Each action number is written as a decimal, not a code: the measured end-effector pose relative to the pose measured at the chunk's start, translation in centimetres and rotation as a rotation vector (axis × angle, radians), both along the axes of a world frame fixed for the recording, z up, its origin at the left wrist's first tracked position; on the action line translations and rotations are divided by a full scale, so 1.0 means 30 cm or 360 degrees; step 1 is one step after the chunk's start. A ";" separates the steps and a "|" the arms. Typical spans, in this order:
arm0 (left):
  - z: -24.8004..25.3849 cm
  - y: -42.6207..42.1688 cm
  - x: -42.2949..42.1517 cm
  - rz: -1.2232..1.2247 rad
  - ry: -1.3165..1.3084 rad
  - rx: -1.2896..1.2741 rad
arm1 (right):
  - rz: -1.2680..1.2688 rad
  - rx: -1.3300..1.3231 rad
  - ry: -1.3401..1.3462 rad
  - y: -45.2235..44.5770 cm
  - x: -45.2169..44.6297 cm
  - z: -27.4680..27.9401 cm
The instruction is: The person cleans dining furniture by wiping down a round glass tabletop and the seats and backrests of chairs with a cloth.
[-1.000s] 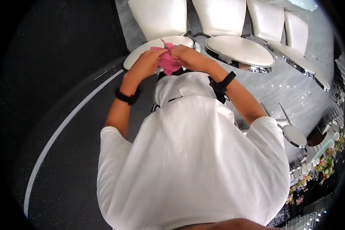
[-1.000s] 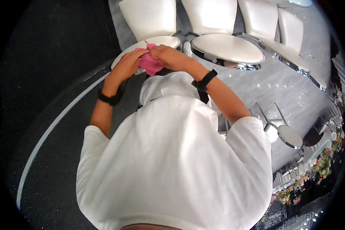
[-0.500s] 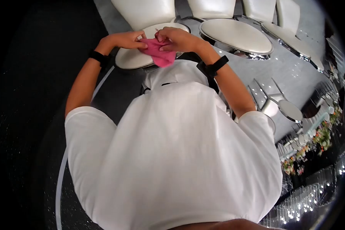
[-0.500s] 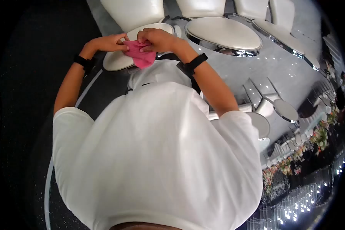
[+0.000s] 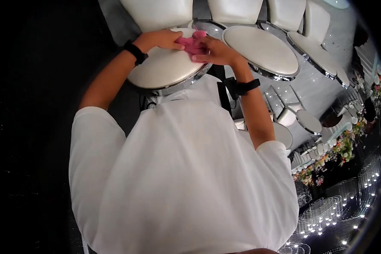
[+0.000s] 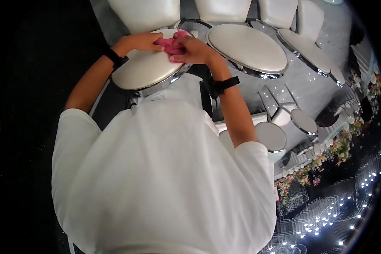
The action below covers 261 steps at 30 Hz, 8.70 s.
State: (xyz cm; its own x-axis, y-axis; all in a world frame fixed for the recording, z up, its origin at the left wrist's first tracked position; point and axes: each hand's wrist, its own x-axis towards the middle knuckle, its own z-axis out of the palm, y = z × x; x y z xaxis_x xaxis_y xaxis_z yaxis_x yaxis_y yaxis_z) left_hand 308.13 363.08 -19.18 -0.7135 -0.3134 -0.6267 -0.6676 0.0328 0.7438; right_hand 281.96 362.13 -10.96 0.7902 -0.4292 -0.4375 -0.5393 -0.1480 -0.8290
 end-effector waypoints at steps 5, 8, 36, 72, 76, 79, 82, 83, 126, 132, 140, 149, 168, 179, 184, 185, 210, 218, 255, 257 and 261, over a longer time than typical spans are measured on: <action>0.116 0.007 0.030 0.0663 0.0138 0.1129 | -0.0003 0.0509 -0.0332 0.030 0.033 0.044; 0.191 -0.016 -0.045 0.0254 0.0158 0.0873 | 0.0002 0.0579 -0.0425 0.003 -0.016 0.011; -0.230 -0.137 -0.159 -0.0027 -0.0264 0.0762 | 0.0067 0.0549 0.0024 -0.154 -0.080 -0.187; -0.852 0.073 0.376 0.0585 -0.0456 0.0637 | 0.1141 0.1009 0.1060 -0.193 0.583 -1.074; -0.903 0.098 0.341 0.0631 -0.0342 0.0603 | 0.1136 0.1190 0.0887 -0.229 0.443 -1.194; -0.939 0.074 0.249 0.0650 -0.0268 0.0495 | 0.1264 0.0940 0.1190 -0.310 0.313 -1.138; -0.938 -0.019 0.122 0.0448 -0.0211 0.0331 | 0.1101 0.0937 0.1123 -0.291 0.195 -1.147; -0.922 -0.064 0.090 0.0223 -0.0264 0.0269 | 0.0843 0.0628 0.0927 -0.271 0.159 -1.107; -0.887 -0.451 0.473 0.1353 -0.0148 -0.0809 | -0.0365 -0.0973 0.0331 -0.748 0.653 -1.272; -0.939 -0.638 0.321 0.0722 -0.0348 -0.1098 | -0.0225 -0.0975 0.0274 -0.922 0.598 -1.189; -0.962 -0.404 -0.043 0.0879 -0.0082 -0.0573 | -0.0041 -0.0614 0.0570 -0.582 0.228 -1.311; -0.916 -0.274 0.319 0.1241 -0.0189 -0.0714 | 0.0676 -0.0531 0.0600 -0.463 0.597 -1.136; -0.882 -0.393 -0.017 0.1556 0.0033 -0.0459 | -0.0373 -0.0373 0.0935 -0.563 0.388 -1.197; -0.955 -0.778 0.031 0.1559 -0.0368 -0.1338 | -0.0829 -0.1193 0.0266 -0.933 0.432 -1.279; -0.992 -0.865 0.078 0.1445 -0.0369 -0.1334 | -0.0861 -0.0987 0.0722 -0.912 0.520 -1.259; -1.001 -0.887 0.062 0.1318 -0.0425 -0.1271 | -0.0946 -0.0771 0.0779 -0.905 0.529 -1.237; -1.169 -0.755 0.646 0.1384 -0.0887 -0.1545 | -0.0392 -0.0750 0.0357 -0.835 0.924 -1.202; -1.089 -0.685 0.806 0.1254 -0.0882 -0.1608 | -0.0587 -0.0212 -0.0204 -0.752 1.017 -1.286; -0.982 -0.459 0.452 0.1176 -0.0213 -0.1329 | -0.0958 0.0219 0.0952 -0.894 0.937 -1.258; -0.982 -0.434 0.389 0.1264 -0.0371 -0.1293 | -0.0887 0.0042 0.0827 -0.852 0.903 -1.259; -1.008 -0.247 0.373 0.0975 -0.0441 -0.1253 | -0.0376 -0.0543 0.0752 -0.744 0.836 -1.174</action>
State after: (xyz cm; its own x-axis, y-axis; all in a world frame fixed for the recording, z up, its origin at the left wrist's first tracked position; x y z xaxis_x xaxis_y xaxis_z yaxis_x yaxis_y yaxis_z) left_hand 319.31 355.67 -49.43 -0.1558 -0.9663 -0.2047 -0.8782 0.0406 0.4766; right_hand 307.05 339.81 -46.18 0.4117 -0.7456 -0.5240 -0.8865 -0.1944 -0.4199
